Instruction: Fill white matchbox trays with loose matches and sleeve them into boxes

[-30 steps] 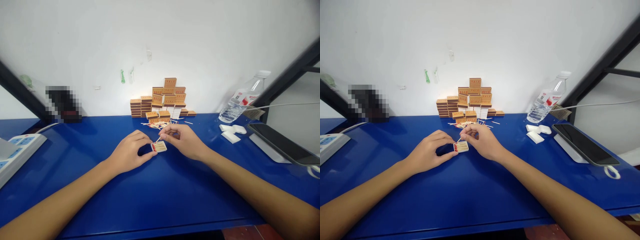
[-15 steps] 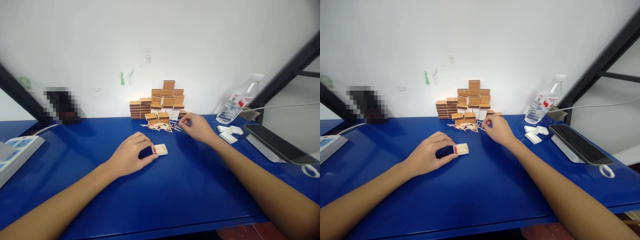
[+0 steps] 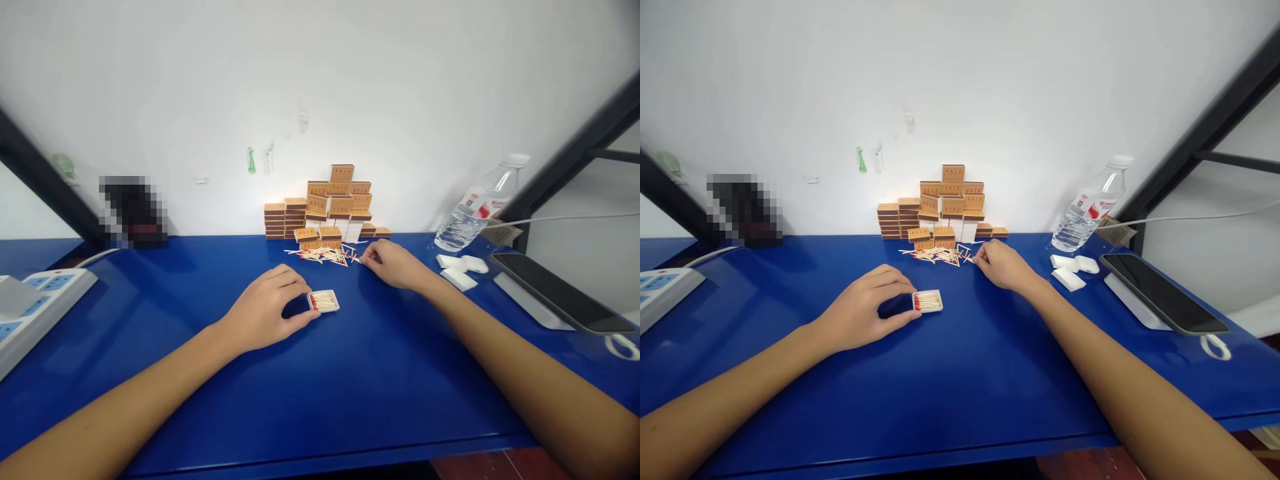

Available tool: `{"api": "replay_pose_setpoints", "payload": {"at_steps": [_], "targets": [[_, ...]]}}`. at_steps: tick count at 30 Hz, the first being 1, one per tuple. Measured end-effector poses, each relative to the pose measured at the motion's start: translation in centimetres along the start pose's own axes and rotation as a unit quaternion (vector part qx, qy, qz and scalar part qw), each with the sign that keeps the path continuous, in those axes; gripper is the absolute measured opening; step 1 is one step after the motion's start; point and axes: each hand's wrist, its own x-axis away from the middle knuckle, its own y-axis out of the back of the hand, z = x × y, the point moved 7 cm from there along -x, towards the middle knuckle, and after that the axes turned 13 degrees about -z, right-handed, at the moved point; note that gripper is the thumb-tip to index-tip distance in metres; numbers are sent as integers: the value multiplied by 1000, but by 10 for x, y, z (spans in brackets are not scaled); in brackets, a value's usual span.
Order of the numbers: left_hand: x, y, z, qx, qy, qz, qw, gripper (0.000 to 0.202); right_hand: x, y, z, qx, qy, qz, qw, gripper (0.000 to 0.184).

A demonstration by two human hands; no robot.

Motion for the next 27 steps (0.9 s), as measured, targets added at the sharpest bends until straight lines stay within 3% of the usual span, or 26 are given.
{"api": "replay_pose_setpoints", "payload": {"at_steps": [4,17,27], "targets": [[1,-1,1,-5,5,2,1000,25,-1,-1,-1,-1,8,-16,1000,19],[-2,1,0,-4,8,5,1000,22,4,7,3,27,47,56,997,26],[0,-1,1,-6,4,8,1000,24,3,15,-5,64,-3,72,995,33]]}}
